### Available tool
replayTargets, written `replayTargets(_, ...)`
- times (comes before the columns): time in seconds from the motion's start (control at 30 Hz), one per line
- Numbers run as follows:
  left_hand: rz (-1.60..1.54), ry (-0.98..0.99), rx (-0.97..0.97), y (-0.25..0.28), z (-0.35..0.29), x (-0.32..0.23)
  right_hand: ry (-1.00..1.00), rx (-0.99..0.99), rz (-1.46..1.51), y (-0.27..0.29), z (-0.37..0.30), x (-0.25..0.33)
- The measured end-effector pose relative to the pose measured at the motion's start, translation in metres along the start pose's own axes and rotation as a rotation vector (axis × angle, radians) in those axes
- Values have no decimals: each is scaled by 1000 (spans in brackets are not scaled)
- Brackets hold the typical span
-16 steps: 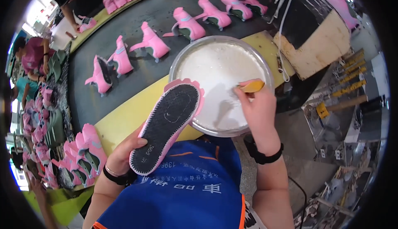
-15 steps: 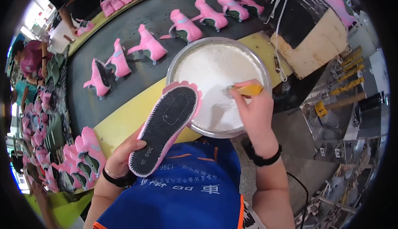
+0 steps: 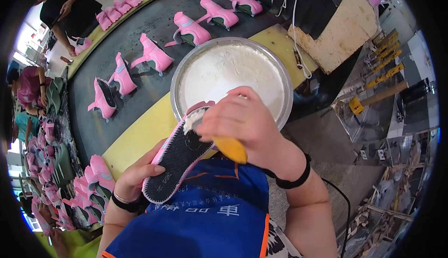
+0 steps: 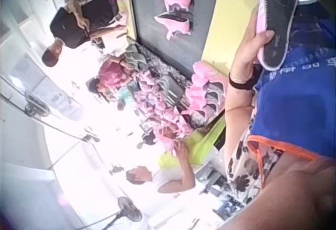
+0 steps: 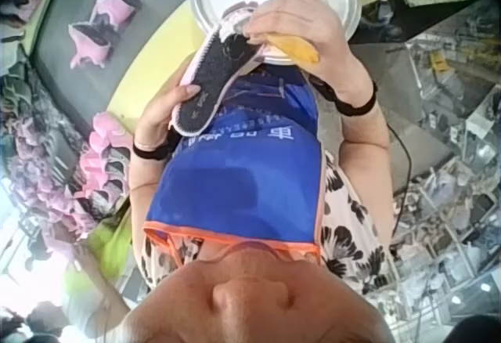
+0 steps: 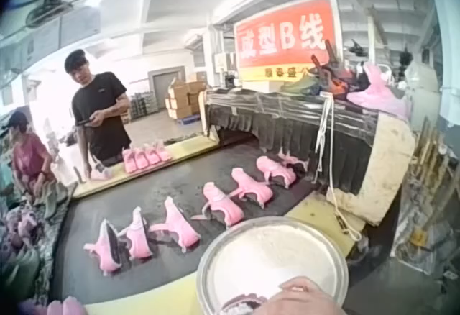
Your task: Applying glue to the bottom of shoe soles with a brush and placing them onto a conveyor belt.
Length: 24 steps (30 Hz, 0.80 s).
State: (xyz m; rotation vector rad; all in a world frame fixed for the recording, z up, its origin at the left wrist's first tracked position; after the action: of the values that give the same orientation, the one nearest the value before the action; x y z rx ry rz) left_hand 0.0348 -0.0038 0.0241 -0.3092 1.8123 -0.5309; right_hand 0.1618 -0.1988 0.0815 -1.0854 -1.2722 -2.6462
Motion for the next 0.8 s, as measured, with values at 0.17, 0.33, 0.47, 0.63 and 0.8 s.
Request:
replayTargets(0.17, 10, -36, 33, 3, -4, 3, -213, -194, 95, 1, -7, -44)
replayTargets(0.33, -115, 19, -5, -2, -4, 2, -130, -233, 117, 6, -5, -13)
replayTargets(0.47, -110, 36, 23, -7, -3, 2, -18, -132, 136, -4, -5, -8)
replayTargets(0.63, -58, -40, -4, 2, -6, 7, -349, -355, 171, -1, -22, -39)
replayTargets(0.8, 42, -63, 4, 3, -3, 7, -215, -436, 333, -4, -16, -24)
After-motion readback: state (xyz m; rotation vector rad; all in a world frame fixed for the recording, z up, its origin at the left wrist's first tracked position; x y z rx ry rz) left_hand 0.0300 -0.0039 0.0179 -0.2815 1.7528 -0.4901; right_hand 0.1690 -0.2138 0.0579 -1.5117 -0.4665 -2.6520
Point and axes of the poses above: each hand's wrist, its own z-axis towards the middle knuckle, its own y-axis out of the back of the hand, x = y × z, the point moved 5 cm from there along z, towards the middle knuckle, and after that the axes turned 13 degrees about -y, right-handed, at the moved point
